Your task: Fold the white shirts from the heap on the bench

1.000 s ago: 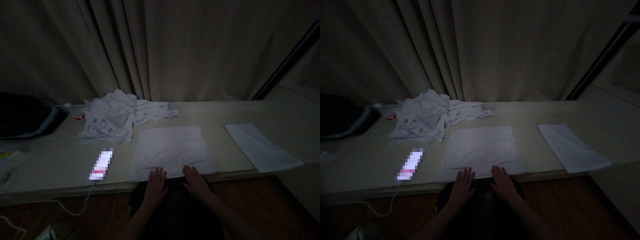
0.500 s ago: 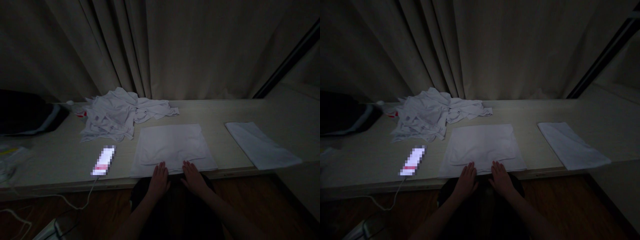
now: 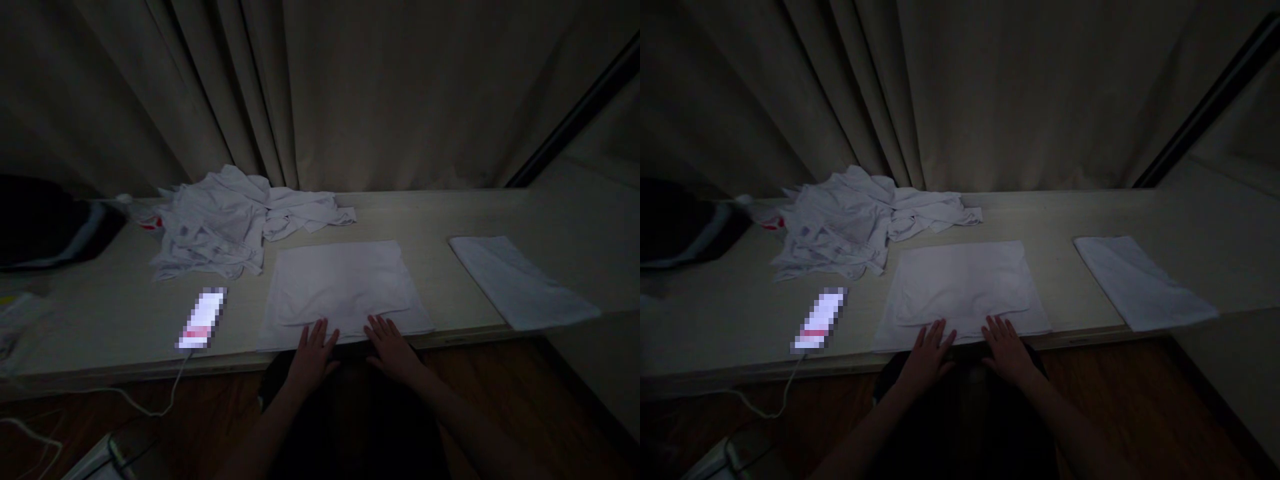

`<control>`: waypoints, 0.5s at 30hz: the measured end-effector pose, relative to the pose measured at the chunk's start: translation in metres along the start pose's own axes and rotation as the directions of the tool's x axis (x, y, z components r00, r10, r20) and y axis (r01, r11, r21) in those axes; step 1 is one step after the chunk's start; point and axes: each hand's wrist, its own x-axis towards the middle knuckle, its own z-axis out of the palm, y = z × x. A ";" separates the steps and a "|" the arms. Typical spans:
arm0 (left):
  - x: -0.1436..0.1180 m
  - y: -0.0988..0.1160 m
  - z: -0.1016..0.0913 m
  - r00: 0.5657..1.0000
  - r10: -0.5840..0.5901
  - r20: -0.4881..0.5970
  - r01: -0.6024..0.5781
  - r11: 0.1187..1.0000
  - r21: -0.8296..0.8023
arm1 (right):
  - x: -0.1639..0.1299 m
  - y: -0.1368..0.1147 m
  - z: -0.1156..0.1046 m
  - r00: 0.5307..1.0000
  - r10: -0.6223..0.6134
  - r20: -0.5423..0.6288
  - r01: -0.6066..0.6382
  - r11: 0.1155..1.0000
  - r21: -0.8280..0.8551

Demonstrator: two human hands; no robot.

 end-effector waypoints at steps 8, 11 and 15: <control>0.002 0.008 -0.003 0.998 -0.046 0.031 0.046 0.999 -0.014 | -0.004 0.009 0.000 0.999 -0.042 0.008 0.041 0.998 0.037; 0.006 0.012 -0.008 0.996 -0.069 0.057 0.070 0.997 -0.018 | -0.003 0.007 0.000 0.999 -0.034 0.011 0.034 0.999 0.038; 0.008 0.013 -0.010 0.993 -0.076 0.085 0.077 0.997 -0.011 | -0.003 0.004 -0.001 1.000 -0.022 0.017 0.021 0.999 0.043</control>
